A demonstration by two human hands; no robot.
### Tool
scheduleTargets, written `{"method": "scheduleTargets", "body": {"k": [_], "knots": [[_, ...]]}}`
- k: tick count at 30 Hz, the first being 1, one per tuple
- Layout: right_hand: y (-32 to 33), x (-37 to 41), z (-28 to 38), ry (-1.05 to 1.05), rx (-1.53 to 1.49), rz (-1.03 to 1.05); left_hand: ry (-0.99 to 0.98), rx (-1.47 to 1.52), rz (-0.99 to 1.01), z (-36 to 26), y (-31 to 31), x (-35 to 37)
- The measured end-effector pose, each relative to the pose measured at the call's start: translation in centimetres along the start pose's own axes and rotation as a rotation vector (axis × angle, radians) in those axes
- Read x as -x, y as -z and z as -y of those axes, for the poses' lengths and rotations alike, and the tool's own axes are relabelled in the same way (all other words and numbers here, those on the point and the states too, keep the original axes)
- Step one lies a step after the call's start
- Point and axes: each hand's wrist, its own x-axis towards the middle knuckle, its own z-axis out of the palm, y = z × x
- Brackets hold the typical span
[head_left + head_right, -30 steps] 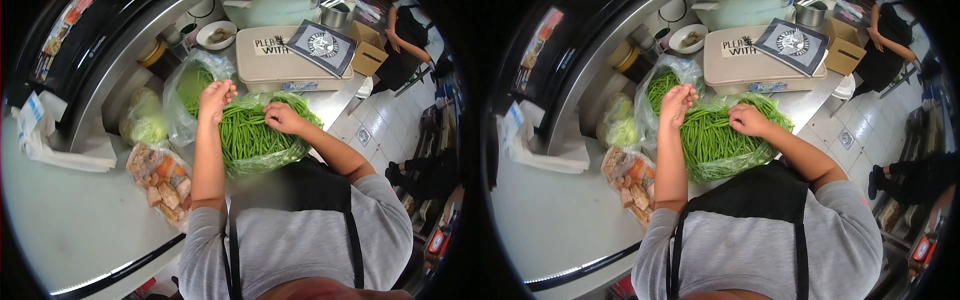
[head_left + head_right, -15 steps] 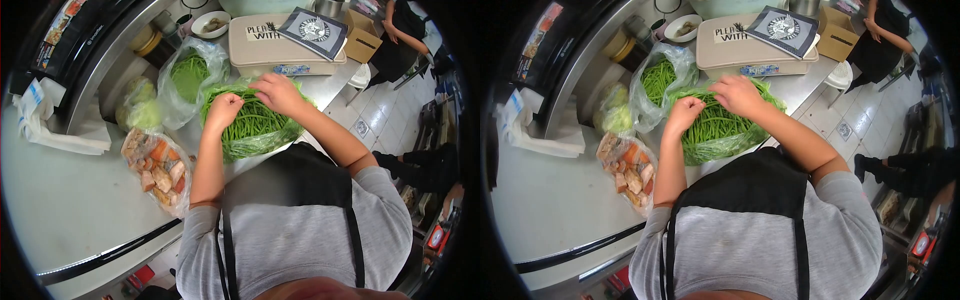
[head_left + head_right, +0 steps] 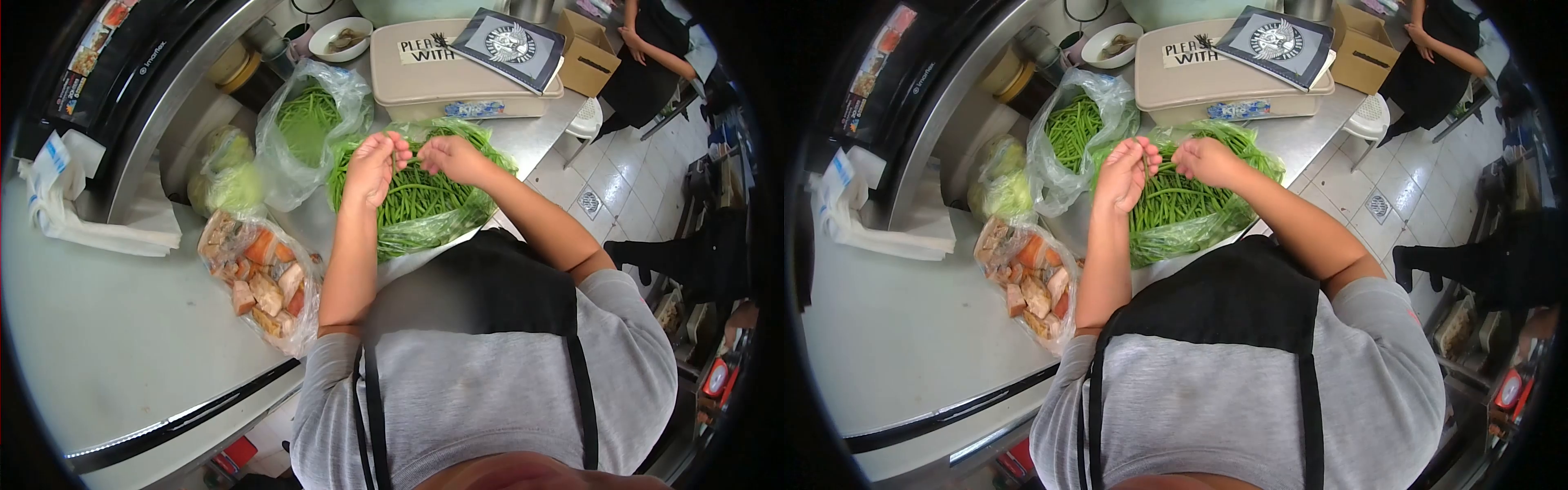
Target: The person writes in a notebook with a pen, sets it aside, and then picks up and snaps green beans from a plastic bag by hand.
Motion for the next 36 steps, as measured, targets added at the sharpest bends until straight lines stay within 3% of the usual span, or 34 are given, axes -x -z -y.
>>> {"method": "scheduleTargets", "body": {"k": [6, 12, 16, 18, 22, 25, 27, 28, 30, 31, 32, 34, 36], "knots": [[-1.2, 1.1, 2.3, -0.193, -0.172, 0.108, -0.127, 0.299, -0.018, 0.4, -1.1, -0.8], [-0.7, 0.3, 2.0, -0.275, -0.388, 0.186, -0.218, 0.230, 0.016, 1.4, -1.6, -0.9], [-0.4, 0.5, 2.2, -0.322, -0.565, 0.193, -0.310, 0.153, -0.063, 1.6, -2.1, -1.0], [-0.4, 0.4, 1.9, -0.235, -0.457, 0.124, -0.377, 0.134, -0.093, 1.8, -2.4, -1.3], [-0.2, 0.2, 2.2, 0.081, -0.231, -0.095, -0.266, 0.269, -0.093, 1.4, -2.8, -1.2], [-0.2, 1.1, 3.5, 0.263, -0.474, 0.055, -0.117, 0.421, -0.105, 1.9, -1.7, -1.5], [1.0, 1.1, 3.5, 0.135, -0.396, 0.130, -0.069, 0.441, -0.209, 2.2, -1.2, -1.5], [1.5, 1.3, 3.3, 0.072, -0.358, 0.167, -0.030, 0.205, -0.162, 2.4, -0.8, -1.4], [2.1, 2.2, 2.3, 0.085, 0.509, 0.103, 0.053, -0.265, -0.064, 2.8, -0.1, -0.8], [2.2, 2.5, 1.8, 0.088, 0.944, 0.067, -0.144, -0.724, -0.074, 3.6, -0.7, -0.7], [1.9, 3.1, 1.4, 0.022, 1.004, 0.117, -0.070, -1.053, -0.016, 3.6, -0.4, -0.2], [1.2, 4.1, 0.5, -0.109, 1.122, 0.219, -0.136, -1.447, 0.053, 5.0, 0.5, 0.1], [0.9, 3.9, -1.8, 0.014, 1.159, 0.138, -0.198, -1.624, 0.059, 5.3, 0.4, 0.4]]}}
